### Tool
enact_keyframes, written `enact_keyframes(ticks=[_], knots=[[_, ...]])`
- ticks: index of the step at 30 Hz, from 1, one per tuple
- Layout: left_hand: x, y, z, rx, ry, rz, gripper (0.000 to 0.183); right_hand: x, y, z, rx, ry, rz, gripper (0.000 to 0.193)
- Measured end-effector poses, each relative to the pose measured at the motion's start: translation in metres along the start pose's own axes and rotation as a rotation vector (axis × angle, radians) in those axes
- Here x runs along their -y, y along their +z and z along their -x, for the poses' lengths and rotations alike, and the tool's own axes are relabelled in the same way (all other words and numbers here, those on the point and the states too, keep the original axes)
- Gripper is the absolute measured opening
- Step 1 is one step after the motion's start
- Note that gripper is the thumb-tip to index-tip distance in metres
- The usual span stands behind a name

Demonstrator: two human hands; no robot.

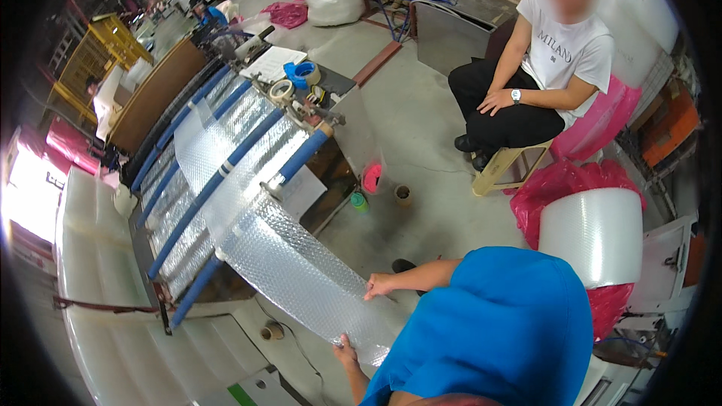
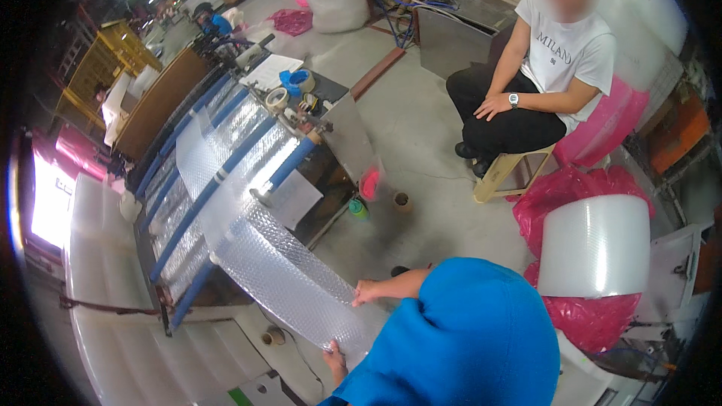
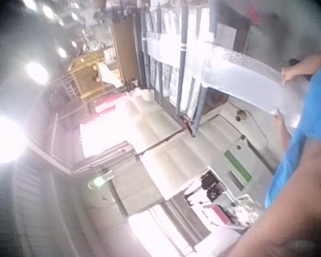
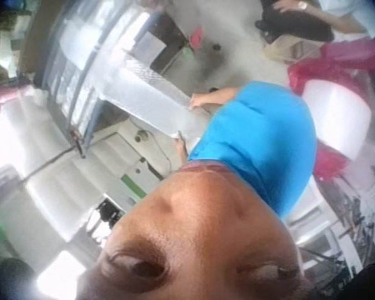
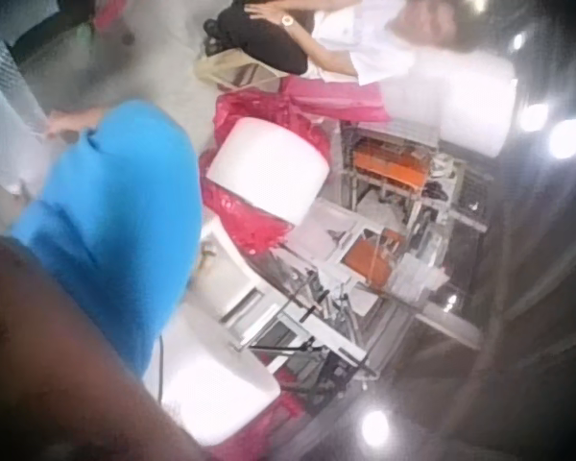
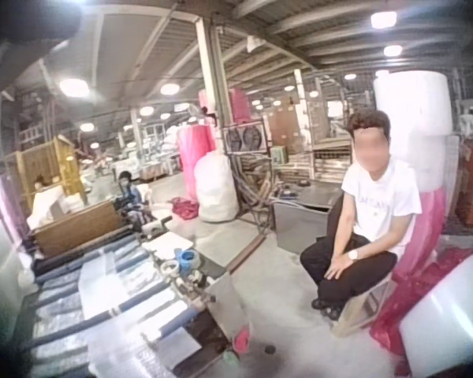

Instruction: The person pulls a sheet of bubble wrap from a machine, tears it off, and places it on a table. They then smooth and fold the bubble wrap sheet on the table surface.

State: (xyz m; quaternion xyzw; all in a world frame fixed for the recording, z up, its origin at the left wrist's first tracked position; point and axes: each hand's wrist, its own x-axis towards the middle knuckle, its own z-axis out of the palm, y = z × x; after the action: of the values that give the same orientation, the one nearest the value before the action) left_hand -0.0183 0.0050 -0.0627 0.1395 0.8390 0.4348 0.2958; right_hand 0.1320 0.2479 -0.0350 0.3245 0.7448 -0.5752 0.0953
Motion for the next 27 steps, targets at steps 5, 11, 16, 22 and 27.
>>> enact_keyframes(ticks=[5, 11, 16, 22, 27], knots=[[-0.054, 0.0, -0.044, -0.007, 0.044, -0.009, 0.039, 0.025, -0.029, -0.038, -0.154, -0.028, -0.039, 0.034], [-0.093, 0.007, -0.105, -0.18, 0.2, -0.129, 0.041, 0.077, -0.076, -0.062, -0.294, 0.007, -0.11, 0.035], [-0.155, 0.009, -0.126, -0.267, 0.286, -0.052, 0.04, 0.098, -0.096, -0.085, -0.431, -0.186, -0.221, 0.031], [-0.192, -0.006, -0.126, -0.325, 0.238, 0.062, 0.047, 0.149, -0.105, -0.078, -0.303, -0.239, -0.883, 0.015], [-0.117, -0.001, -0.099, -0.043, -0.047, 0.1, 0.064, 0.114, -0.078, -0.041, -0.141, -0.218, -0.782, 0.016]])
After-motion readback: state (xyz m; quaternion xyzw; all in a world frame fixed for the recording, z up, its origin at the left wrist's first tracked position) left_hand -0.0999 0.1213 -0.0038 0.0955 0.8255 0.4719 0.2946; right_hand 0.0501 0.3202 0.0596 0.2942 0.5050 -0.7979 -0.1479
